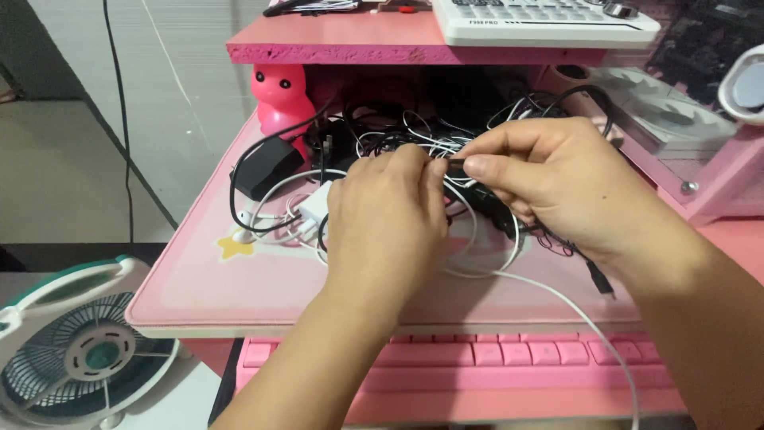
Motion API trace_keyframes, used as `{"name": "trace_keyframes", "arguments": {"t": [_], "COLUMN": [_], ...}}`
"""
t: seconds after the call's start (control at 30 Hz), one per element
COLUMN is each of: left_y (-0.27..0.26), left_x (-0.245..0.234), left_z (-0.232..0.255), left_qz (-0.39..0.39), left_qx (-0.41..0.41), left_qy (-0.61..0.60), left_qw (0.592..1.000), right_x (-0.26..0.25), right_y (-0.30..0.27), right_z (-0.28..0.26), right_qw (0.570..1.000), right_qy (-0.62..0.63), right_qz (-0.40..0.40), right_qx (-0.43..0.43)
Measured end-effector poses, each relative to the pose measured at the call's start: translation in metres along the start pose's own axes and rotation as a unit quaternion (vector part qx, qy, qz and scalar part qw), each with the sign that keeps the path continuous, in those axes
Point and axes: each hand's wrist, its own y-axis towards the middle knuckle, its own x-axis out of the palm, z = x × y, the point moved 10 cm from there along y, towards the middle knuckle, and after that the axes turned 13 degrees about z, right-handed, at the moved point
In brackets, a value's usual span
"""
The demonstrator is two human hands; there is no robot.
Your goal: Untangling and organizing a collection of electronic cables and power adapters on a desk.
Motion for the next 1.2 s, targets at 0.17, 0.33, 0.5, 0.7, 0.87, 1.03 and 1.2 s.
{"name": "trace_keyframes", "arguments": {"t": [0.17, 0.33, 0.5, 0.7, 0.87, 1.03, 1.2], "left_y": [-0.005, 0.0, 0.0, 0.014, 0.006, -0.001, 0.003], "left_x": [-0.015, -0.022, -0.012, 0.001, 0.025, 0.054, 0.062], "left_z": [-0.014, -0.023, -0.039, -0.057, -0.064, -0.051, -0.04], "left_qz": [0.026, 0.029, 0.0, -0.07, -0.202, -0.247, -0.233], "left_qx": [0.004, -0.014, -0.046, -0.106, -0.26, -0.215, -0.146], "left_qy": [-0.004, 0.002, 0.046, 0.001, -0.047, -0.134, -0.113], "left_qw": [1.0, 0.999, 0.998, 0.992, 0.943, 0.935, 0.955], "right_x": [-0.018, -0.031, -0.031, -0.012, -0.004, -0.012, -0.017], "right_y": [-0.027, -0.031, -0.021, 0.014, 0.029, 0.025, 0.02], "right_z": [0.0, 0.013, 0.02, 0.012, -0.008, 0.005, 0.006], "right_qw": [0.997, 0.997, 0.997, 0.992, 0.975, 0.965, 0.977], "right_qy": [-0.037, -0.009, -0.036, -0.109, -0.193, -0.218, -0.16], "right_qz": [0.054, 0.053, 0.054, 0.006, 0.005, 0.016, 0.015], "right_qx": [0.041, 0.058, 0.051, -0.067, -0.106, -0.147, -0.143]}}
